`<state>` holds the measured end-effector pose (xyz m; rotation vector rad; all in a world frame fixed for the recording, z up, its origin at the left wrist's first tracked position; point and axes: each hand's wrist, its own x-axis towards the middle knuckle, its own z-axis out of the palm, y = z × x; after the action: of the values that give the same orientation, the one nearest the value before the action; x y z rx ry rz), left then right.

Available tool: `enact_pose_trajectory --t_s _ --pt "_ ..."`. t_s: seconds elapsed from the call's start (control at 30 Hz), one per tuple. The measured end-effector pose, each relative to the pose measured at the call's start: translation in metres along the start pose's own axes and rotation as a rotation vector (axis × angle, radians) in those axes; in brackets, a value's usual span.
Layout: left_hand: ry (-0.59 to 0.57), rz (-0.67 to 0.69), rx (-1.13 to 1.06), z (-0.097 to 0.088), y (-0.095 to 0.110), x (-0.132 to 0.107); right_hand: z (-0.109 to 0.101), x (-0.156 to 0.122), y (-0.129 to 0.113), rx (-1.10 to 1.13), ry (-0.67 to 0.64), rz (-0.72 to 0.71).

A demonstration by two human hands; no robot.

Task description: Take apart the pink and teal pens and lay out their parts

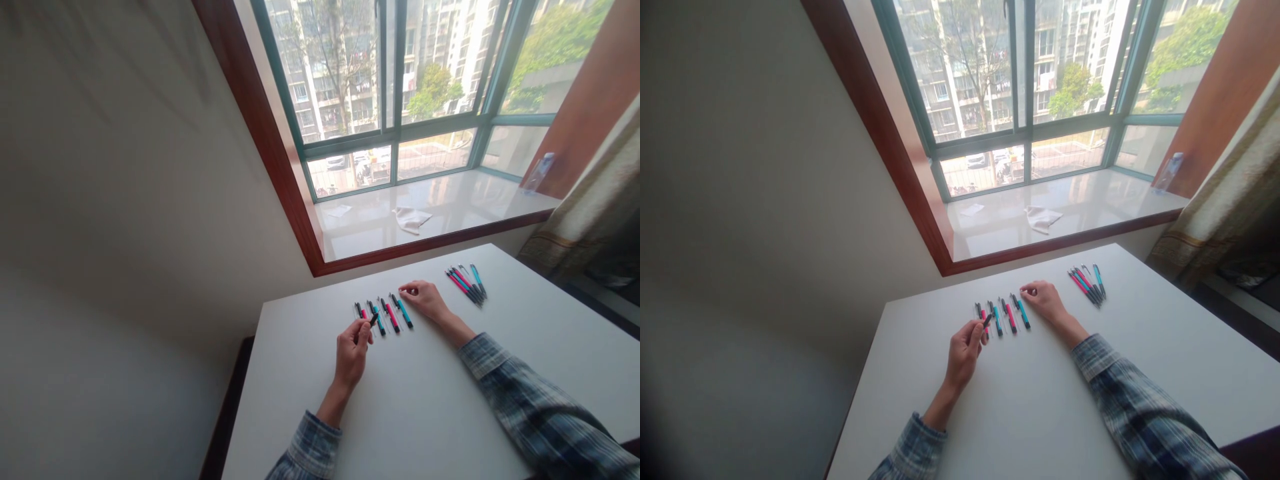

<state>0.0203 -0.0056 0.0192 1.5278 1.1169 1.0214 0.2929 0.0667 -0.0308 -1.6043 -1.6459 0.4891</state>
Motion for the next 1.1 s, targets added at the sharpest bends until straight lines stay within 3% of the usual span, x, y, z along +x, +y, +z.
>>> enact_pose_trajectory --t_s 1.1 --pt "0.035 0.005 0.008 0.0021 0.0061 -0.0017 -0.0023 -0.0016 -0.0021 0.011 0.001 -0.008"
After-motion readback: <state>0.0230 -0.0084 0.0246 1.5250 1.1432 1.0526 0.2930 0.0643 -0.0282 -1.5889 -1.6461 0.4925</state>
